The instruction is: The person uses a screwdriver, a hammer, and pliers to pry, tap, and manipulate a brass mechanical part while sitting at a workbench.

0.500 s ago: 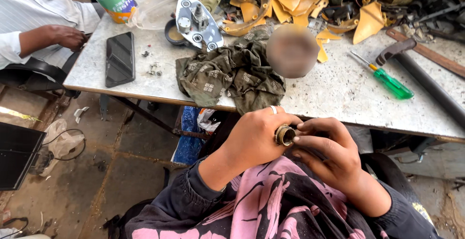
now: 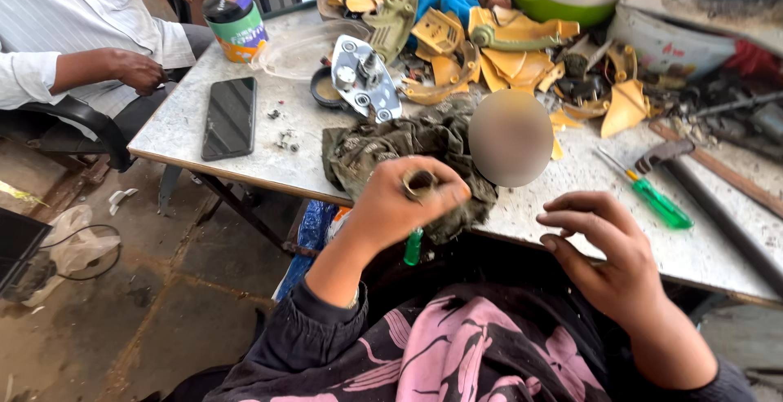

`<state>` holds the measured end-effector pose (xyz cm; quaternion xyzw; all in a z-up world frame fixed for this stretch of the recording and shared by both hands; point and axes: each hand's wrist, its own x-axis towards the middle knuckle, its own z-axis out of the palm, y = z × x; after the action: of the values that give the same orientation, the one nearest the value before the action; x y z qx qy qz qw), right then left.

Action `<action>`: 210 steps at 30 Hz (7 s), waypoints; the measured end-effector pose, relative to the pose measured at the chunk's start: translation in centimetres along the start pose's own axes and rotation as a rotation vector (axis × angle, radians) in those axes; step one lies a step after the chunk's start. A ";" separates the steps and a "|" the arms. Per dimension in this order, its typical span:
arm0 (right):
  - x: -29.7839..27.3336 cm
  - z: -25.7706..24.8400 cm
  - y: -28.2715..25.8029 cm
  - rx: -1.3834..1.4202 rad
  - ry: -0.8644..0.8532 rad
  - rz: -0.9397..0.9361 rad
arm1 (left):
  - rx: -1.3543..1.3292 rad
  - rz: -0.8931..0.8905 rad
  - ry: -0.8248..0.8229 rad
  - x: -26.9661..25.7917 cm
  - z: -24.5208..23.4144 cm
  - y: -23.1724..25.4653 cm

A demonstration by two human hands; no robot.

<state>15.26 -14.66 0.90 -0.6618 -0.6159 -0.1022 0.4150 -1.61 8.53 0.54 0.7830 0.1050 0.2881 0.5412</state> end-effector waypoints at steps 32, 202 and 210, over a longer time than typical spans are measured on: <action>40.9 25.4 24.9 1.158 0.201 0.578 | -0.977 -0.401 0.042 6.6 -4.9 -12.4; -9.1 0.7 -3.3 0.790 -0.890 0.863 | 0.451 -0.021 -0.405 -4.5 -5.4 6.5; -7.0 1.6 -4.5 0.724 -0.902 0.616 | 0.525 -0.046 -0.591 -4.5 -5.6 6.1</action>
<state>9.11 -19.15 -2.74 -0.6042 -0.5071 0.5230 0.3229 -9.34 8.44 5.95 0.9414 0.0325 0.0015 0.3357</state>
